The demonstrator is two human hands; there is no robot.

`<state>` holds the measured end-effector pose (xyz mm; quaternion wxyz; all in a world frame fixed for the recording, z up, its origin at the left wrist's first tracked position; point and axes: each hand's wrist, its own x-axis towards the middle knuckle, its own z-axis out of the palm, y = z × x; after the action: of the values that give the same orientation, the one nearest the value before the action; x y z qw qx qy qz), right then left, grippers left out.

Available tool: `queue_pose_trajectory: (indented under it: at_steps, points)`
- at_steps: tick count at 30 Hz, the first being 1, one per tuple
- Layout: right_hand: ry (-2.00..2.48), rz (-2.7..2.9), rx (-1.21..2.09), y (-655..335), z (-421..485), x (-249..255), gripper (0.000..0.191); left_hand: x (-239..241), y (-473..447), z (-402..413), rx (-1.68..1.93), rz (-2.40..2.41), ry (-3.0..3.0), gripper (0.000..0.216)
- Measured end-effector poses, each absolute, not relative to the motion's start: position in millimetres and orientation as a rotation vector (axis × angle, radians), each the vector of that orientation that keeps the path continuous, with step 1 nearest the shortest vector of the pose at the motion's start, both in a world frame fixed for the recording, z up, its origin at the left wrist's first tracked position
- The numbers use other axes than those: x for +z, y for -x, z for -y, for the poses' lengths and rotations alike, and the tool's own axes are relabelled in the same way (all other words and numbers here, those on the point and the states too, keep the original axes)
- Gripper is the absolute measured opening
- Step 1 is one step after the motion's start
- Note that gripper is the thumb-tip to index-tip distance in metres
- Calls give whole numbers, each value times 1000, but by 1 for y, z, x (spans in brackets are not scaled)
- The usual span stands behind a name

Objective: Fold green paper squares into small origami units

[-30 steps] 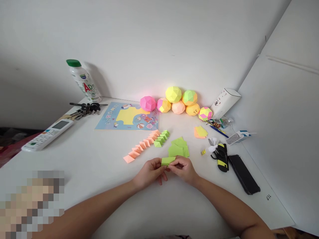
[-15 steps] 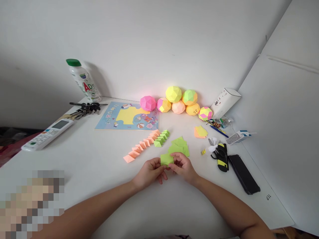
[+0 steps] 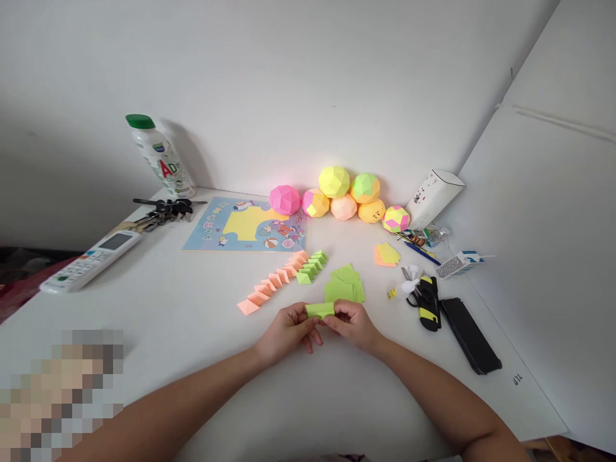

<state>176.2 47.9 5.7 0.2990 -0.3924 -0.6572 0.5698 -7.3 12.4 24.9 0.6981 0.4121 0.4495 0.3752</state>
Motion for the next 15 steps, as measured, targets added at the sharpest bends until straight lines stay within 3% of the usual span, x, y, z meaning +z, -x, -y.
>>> queue_pose_trajectory:
  at_steps: [15]
  points:
    - [1097,1679,1562,-175,-48,10,28,17,8,-13,816,-967,-949,38]
